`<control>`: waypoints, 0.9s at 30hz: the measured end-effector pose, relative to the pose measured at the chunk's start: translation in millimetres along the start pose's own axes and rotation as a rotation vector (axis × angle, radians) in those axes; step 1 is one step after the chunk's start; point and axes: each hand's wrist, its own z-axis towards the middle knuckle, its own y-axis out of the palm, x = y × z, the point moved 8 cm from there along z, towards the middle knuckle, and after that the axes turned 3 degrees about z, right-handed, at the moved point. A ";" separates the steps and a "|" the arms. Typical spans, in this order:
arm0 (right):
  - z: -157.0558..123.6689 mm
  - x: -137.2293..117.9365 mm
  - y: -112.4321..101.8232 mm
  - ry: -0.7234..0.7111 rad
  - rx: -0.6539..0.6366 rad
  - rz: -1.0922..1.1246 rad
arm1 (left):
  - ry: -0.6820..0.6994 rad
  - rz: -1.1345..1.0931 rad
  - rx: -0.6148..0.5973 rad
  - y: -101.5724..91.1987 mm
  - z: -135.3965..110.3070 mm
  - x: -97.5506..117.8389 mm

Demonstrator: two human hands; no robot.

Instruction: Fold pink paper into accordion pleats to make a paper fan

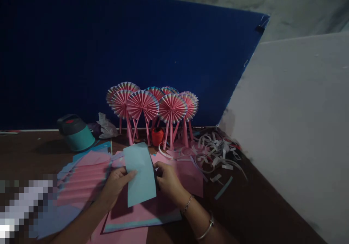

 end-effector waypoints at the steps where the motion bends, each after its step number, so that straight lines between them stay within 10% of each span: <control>1: 1.0 1.8 -1.0 0.009 0.010 0.027 | -0.002 -0.004 0.004 -0.7 0.1 0.0; 7: 2.8 -5.1 -11.7 -0.007 0.073 0.085 | 0.070 -0.057 0.148 -20.1 2.7 13.5; 15: -12.3 -14.3 6.3 0.151 -0.221 0.000 | 0.165 -0.117 0.330 -50.5 2.5 34.6; 27: -14.4 -6.0 14.8 0.124 -0.254 -0.090 | 0.178 -0.079 0.330 -45.9 0.5 37.0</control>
